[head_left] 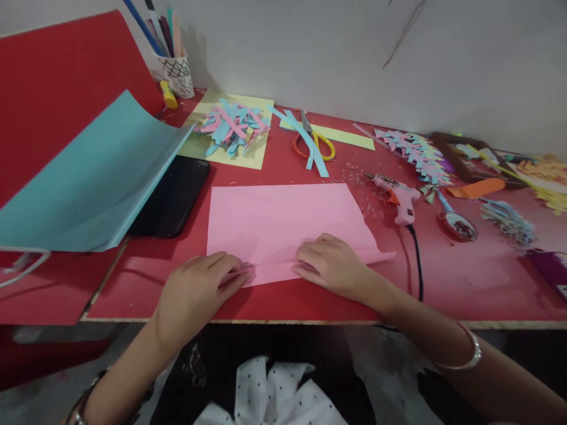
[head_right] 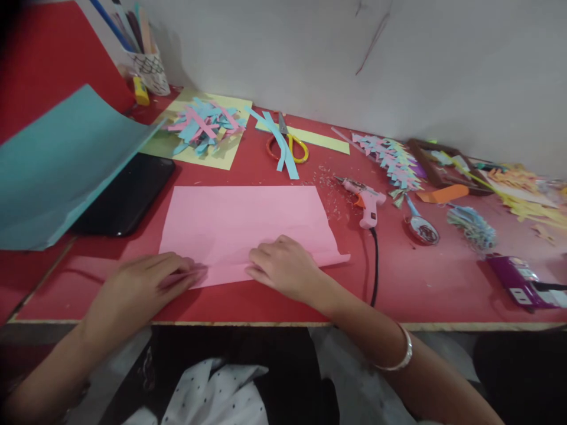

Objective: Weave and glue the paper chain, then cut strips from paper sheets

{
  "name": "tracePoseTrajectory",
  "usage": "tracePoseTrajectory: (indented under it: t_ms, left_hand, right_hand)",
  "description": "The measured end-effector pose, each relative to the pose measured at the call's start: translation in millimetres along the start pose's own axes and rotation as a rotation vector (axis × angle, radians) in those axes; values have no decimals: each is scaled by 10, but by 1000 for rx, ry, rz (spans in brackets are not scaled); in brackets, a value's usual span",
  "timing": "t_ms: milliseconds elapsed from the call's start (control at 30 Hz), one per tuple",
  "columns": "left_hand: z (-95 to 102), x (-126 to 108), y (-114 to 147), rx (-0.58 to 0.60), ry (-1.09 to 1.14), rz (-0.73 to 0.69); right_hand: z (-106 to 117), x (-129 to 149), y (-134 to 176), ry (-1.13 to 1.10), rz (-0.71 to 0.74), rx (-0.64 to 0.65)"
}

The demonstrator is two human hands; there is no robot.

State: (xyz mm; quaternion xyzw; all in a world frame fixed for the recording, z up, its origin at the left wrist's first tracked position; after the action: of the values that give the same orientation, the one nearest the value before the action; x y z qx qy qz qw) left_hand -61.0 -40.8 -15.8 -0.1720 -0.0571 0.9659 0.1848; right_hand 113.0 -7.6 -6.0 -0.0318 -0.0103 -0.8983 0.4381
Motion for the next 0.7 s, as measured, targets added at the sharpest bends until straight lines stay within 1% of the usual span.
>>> tracePoseTrajectory:
  t_ms: [100,167,233,300,367,567,700]
  left_hand:
    - [-13,10,8,24,40,21]
    - [-11,10,11,17,42,20]
    - [-2,4,10,1,36,18]
    - [11,-4,4,-18,17,16]
    - [18,-16,-4,-24,-2,6]
    - [12,-25,-10,-18,-17,-12]
    - [43,-52,-4,-86,-52,-53]
  right_hand:
    - [6,5,28,-4,-1,-89]
    - [16,6,43,-5,-4,-143]
    - [19,0,48,-21,-12,-167]
    - [11,-14,42,-43,-37,-154]
    - [-5,-27,30,-62,-60,-114]
    - [-21,-31,-6,-87,-66,-33]
    - [-27,-43,-27,-90,-103,34]
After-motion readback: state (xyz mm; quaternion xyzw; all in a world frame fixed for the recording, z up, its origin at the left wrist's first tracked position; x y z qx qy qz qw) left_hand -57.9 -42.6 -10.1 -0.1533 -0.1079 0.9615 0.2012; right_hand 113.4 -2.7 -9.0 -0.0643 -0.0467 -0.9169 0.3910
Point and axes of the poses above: each hand's wrist, its own y-axis away from the middle knuckle, its own z-axis out of the back of the hand, x = y × z, the point moved 5 cm from there along -y, towards the middle knuckle, and after that the axes turned 3 degrees about -x, right-handed, at the moved point
